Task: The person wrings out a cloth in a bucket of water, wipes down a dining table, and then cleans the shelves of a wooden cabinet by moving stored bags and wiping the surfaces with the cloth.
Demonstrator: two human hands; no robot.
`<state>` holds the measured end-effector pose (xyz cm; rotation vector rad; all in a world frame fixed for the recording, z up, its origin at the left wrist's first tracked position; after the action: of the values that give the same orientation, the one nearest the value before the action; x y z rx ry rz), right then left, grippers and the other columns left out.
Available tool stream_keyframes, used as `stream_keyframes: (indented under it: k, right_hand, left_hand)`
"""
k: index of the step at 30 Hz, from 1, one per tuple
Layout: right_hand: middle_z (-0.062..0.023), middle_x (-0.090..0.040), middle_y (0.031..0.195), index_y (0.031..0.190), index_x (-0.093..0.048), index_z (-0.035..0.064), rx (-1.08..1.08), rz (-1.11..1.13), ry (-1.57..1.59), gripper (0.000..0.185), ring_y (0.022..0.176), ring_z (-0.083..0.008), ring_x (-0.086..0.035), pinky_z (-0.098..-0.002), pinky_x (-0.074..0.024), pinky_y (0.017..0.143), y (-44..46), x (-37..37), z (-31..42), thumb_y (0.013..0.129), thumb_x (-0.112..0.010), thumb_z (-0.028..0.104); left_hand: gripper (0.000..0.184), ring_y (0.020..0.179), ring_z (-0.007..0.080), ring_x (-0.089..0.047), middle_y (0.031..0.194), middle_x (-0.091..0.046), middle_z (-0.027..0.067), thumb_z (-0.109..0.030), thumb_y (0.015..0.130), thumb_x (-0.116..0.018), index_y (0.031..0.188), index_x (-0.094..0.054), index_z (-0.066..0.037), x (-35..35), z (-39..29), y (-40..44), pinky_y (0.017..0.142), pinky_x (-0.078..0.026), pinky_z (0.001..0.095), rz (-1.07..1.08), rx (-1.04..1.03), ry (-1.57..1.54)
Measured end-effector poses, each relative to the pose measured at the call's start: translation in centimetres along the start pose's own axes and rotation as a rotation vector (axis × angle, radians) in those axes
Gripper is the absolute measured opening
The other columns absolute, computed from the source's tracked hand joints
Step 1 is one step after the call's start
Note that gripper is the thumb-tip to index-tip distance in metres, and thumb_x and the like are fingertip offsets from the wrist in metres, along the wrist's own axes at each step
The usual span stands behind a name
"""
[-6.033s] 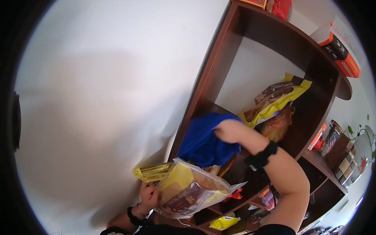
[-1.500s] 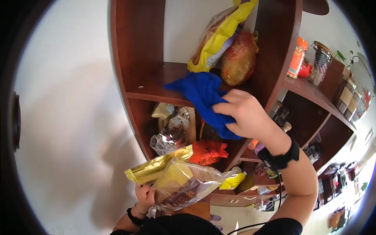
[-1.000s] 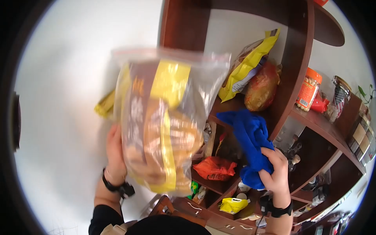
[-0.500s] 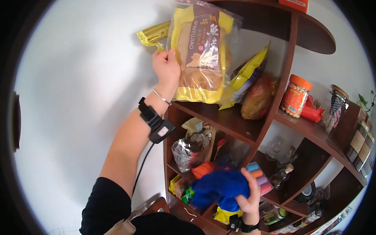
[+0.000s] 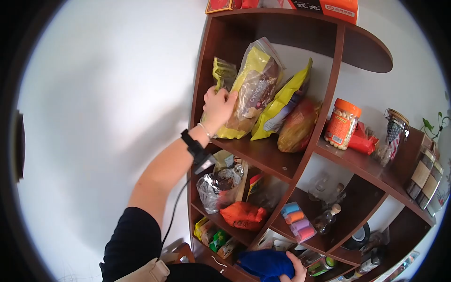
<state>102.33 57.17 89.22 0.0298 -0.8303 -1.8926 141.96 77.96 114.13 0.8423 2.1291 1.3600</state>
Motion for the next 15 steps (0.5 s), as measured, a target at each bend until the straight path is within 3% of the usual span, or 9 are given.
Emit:
stream_keyframes:
  k: [1, 2, 3, 4, 6, 12, 15]
  right_hand:
    - [-0.0194, -0.057, 0.116, 0.126, -0.049, -0.0046, -0.012, 0.019, -0.001, 0.067, 0.107, -0.0261, -0.055, -0.0362, -0.0388, 0.096, -0.3, 0.2, 0.0, 0.074, -0.063, 0.035]
    - [-0.0194, -0.057, 0.116, 0.126, -0.049, -0.0046, -0.012, 0.019, -0.004, 0.067, 0.107, -0.0261, -0.055, -0.0362, -0.0388, 0.096, -0.5, 0.3, -0.3, 0.074, -0.063, 0.035]
    - [-0.0189, -0.058, 0.114, 0.125, -0.049, -0.0047, -0.038, 0.001, 0.034, 0.066, 0.106, -0.0256, -0.055, -0.0361, -0.0396, 0.095, -0.7, 0.4, -0.6, 0.074, -0.063, 0.036]
    - [-0.0185, -0.058, 0.113, 0.124, -0.050, -0.0047, -0.066, -0.018, 0.072, 0.066, 0.105, -0.0252, -0.055, -0.0361, -0.0404, 0.094, -0.9, 0.5, -0.9, 0.075, -0.063, 0.036]
    - [-0.0182, -0.058, 0.113, 0.124, -0.050, -0.0047, -0.104, -0.014, 0.089, 0.067, 0.105, -0.0248, -0.055, -0.0357, -0.0403, 0.094, -0.9, 0.3, -1.6, 0.074, -0.063, 0.037]
    - [-0.0179, -0.059, 0.113, 0.124, -0.051, -0.0047, -0.135, 0.040, 0.084, 0.070, 0.104, -0.0244, -0.055, -0.0348, -0.0404, 0.094, 0.2, -0.7, -2.3, 0.075, -0.065, 0.042]
    - [-0.0189, -0.058, 0.115, 0.124, -0.051, -0.0055, -0.109, 0.064, 0.068, 0.068, 0.105, -0.0248, -0.055, -0.0348, -0.0397, 0.095, -0.6, -1.7, -3.7, 0.076, -0.064, 0.042]
  left_hand:
    - [0.045, 0.120, 0.0387, -0.034, 0.131, -0.037, 0.0231, -0.045, 0.076, -0.065, 0.091, -0.058, -0.003, 1.1, 0.1, 0.3, 0.092, -0.033, 0.0514, 0.214, 0.063, -0.053]
    - [0.058, 0.122, 0.0406, -0.031, 0.134, -0.031, 0.0266, -0.052, 0.073, -0.067, 0.098, -0.056, -0.002, 1.7, 0.3, 0.3, 0.094, -0.032, 0.0532, 0.430, 0.125, -0.106]
    - [0.082, 0.127, 0.0445, -0.025, 0.137, -0.023, 0.0322, -0.058, 0.061, -0.074, 0.113, -0.048, 0.000, 1.6, 0.6, 0.1, 0.095, -0.033, 0.0571, 0.494, 0.076, -0.059]
    - [0.082, 0.127, 0.0445, -0.025, 0.137, -0.023, 0.0322, -0.058, 0.061, -0.074, 0.113, -0.048, 0.000, 1.9, 0.5, -0.2, 0.095, -0.033, 0.0571, 0.498, 0.078, -0.060]
    - [0.092, 0.129, 0.0482, -0.022, 0.137, -0.021, 0.0333, -0.056, 0.058, -0.077, 0.122, -0.042, 0.000, 2.7, -0.4, -1.1, 0.093, -0.036, 0.0593, 0.521, -0.154, 0.157]
    - [0.101, 0.126, 0.0519, -0.025, 0.135, -0.018, 0.0368, -0.054, 0.057, -0.079, 0.127, -0.036, 0.005, -1.2, 0.4, -0.4, 0.090, -0.041, 0.0584, 0.597, -0.178, 0.263]
    - [0.104, 0.127, 0.0496, -0.025, 0.136, -0.017, 0.0363, -0.055, 0.058, -0.079, 0.128, -0.034, 0.007, -3.4, 1.0, -0.4, 0.093, -0.042, 0.0532, 0.607, -0.176, 0.263]
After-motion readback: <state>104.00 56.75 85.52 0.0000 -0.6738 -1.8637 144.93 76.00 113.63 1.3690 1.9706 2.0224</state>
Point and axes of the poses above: each hand's wrist, its own y-axis towards the middle knuckle, its own x-axis out of the back of the hand, z = x × y, the point moved 2 cm from there along y, towards the middle knuckle
